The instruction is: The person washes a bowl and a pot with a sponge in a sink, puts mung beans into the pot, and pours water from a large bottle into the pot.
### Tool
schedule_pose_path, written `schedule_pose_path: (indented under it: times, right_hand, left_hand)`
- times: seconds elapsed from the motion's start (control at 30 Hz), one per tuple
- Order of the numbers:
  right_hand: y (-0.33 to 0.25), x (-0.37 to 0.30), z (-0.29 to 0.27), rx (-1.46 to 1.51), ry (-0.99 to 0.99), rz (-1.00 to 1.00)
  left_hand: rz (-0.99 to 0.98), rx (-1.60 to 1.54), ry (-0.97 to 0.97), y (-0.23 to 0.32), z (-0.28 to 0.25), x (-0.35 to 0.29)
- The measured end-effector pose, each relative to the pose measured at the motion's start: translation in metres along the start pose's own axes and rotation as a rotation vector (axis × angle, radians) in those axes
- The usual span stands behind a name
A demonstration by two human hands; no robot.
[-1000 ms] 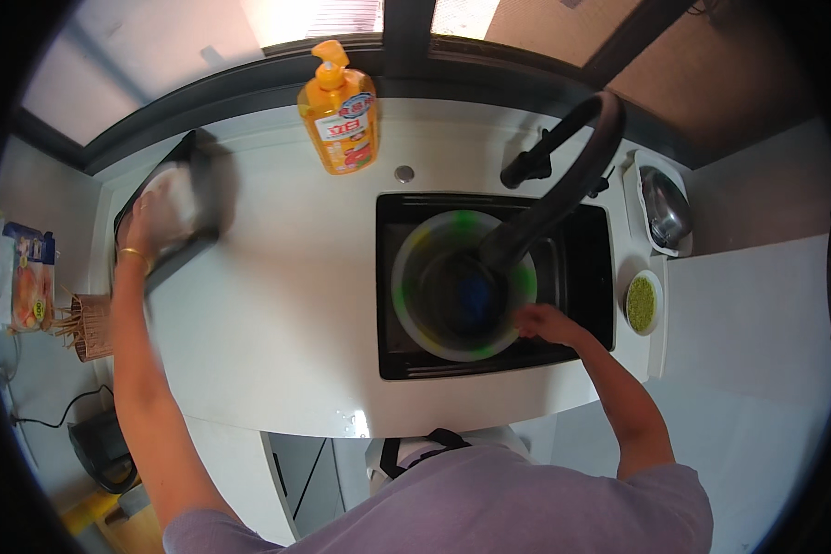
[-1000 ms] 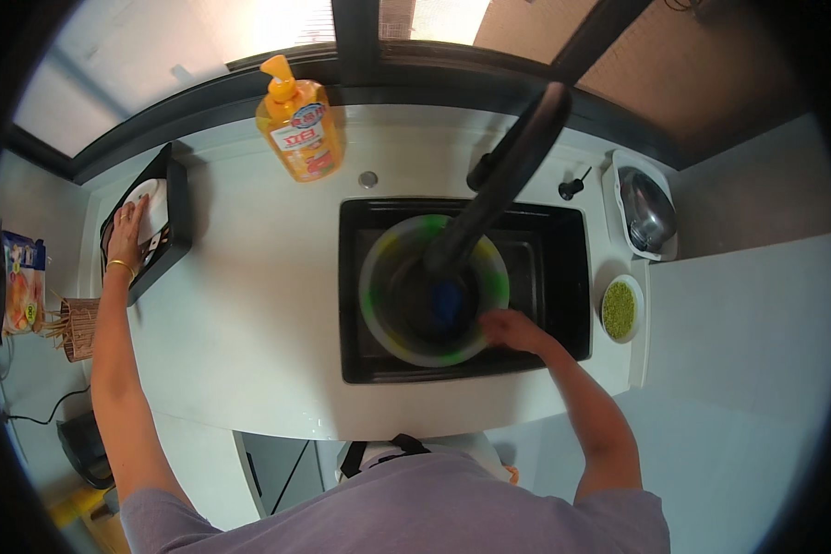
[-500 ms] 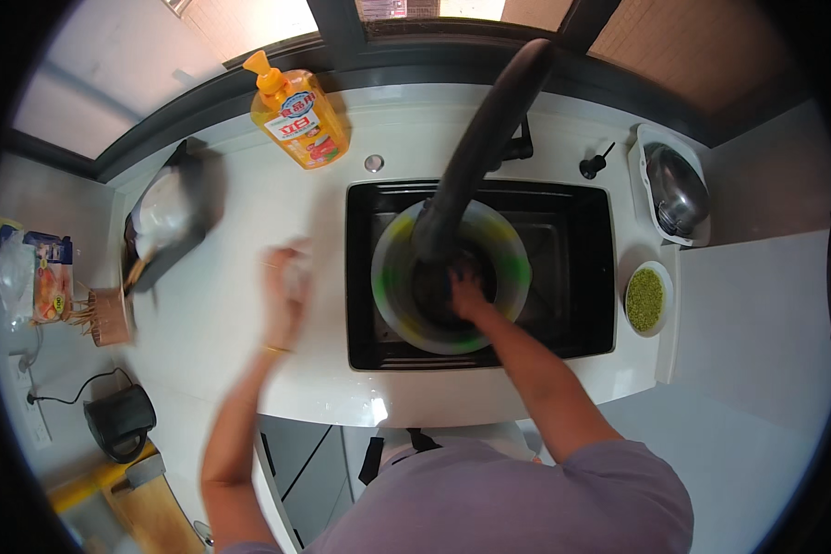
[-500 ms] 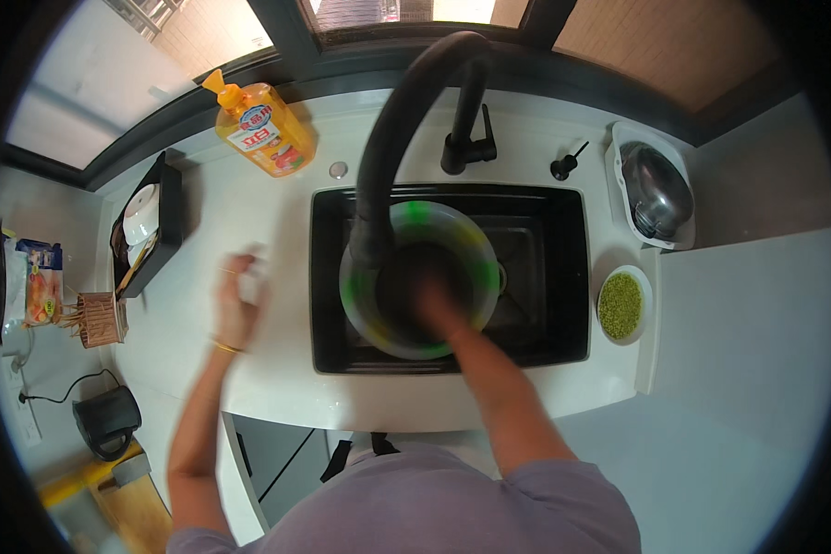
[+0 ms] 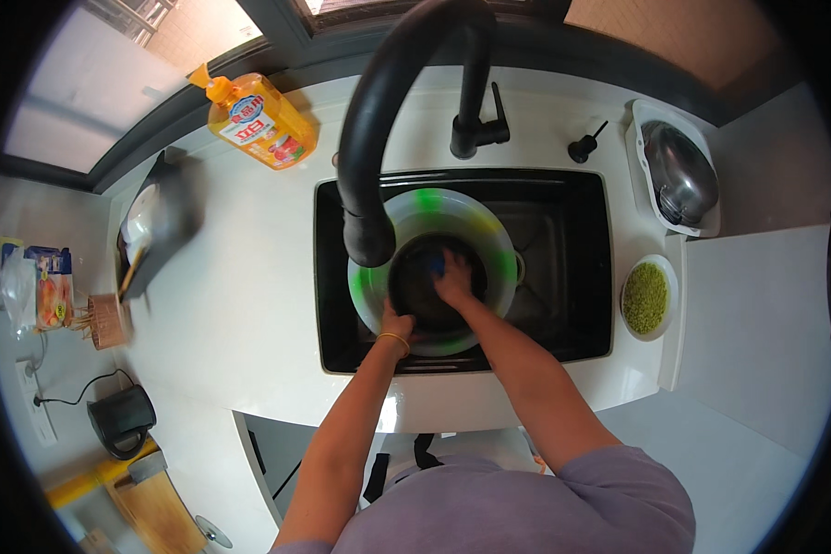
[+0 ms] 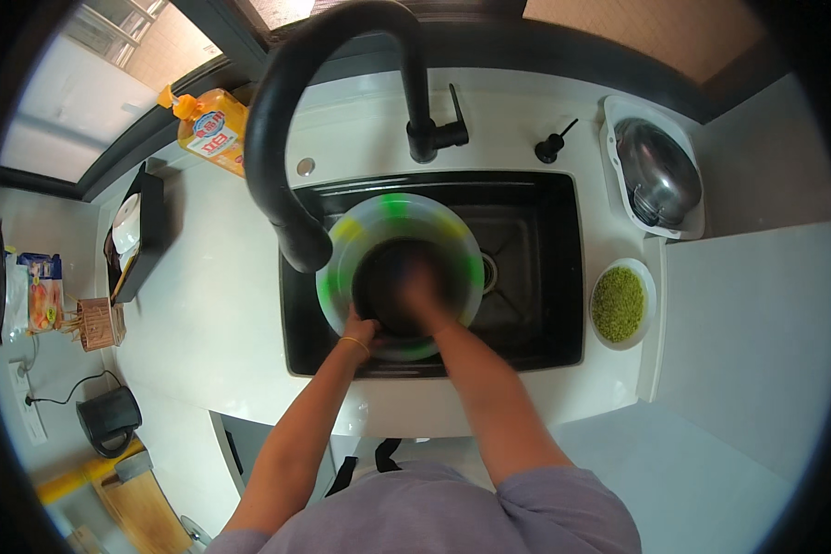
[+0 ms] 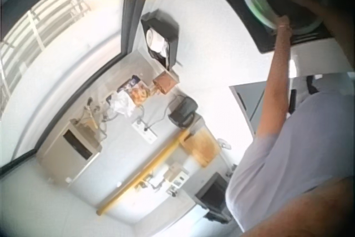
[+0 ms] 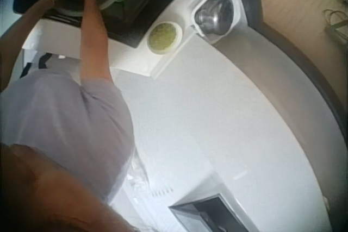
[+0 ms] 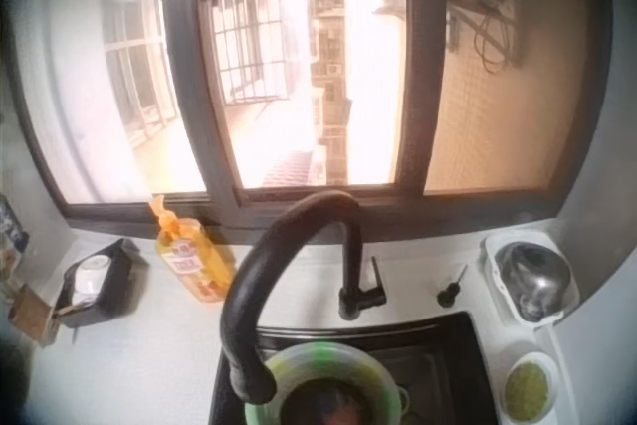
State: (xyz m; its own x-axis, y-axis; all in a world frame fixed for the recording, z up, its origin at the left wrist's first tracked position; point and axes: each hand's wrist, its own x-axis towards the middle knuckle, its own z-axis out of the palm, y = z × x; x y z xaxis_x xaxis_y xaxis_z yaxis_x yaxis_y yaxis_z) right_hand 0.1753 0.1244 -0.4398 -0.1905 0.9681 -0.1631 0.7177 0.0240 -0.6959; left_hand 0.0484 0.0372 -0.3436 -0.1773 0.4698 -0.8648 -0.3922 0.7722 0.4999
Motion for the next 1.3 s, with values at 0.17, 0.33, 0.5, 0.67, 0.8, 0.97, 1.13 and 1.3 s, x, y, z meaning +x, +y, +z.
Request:
schedule_pose_path:
  times: [0.17, 0.33, 0.5, 0.67, 0.8, 0.97, 1.13, 1.3]
  right_hand:
    - [-0.036, 0.017, 0.025, 0.591, -0.195, 0.181]
    - [-0.020, -0.007, 0.033, 0.703, -0.452, -0.023]
    - [0.008, -0.036, -0.023, 0.095, -0.446, -0.644]
    - [0.045, -0.021, -0.065, -0.142, -0.322, -0.824]
    - [0.036, 0.009, -0.068, -0.285, -0.259, -0.640]
    - [0.030, 0.003, -0.039, -0.624, -0.397, -0.551]
    - [0.036, -0.030, -0.021, -0.150, -0.176, -0.827]
    - [-0.064, -0.070, -0.053, 0.436, -0.364, 0.022]
  left_hand:
    - [0.027, -0.065, -0.062, 0.003, -0.004, -0.019]
    - [0.000, -0.121, -0.124, 0.018, 0.004, -0.022]
    - [0.242, -0.125, -0.127, 0.015, 0.006, -0.020]
    - [0.472, 0.088, -0.025, 0.012, 0.003, -0.001]
    - [0.677, 0.679, 0.177, 0.015, 0.001, 0.008]
    - [0.511, 0.642, 0.186, 0.029, 0.005, -0.001]
    - [0.341, 0.400, 0.167, 0.024, 0.021, -0.005]
    - [0.453, 0.463, 0.306, 0.007, 0.006, 0.010]
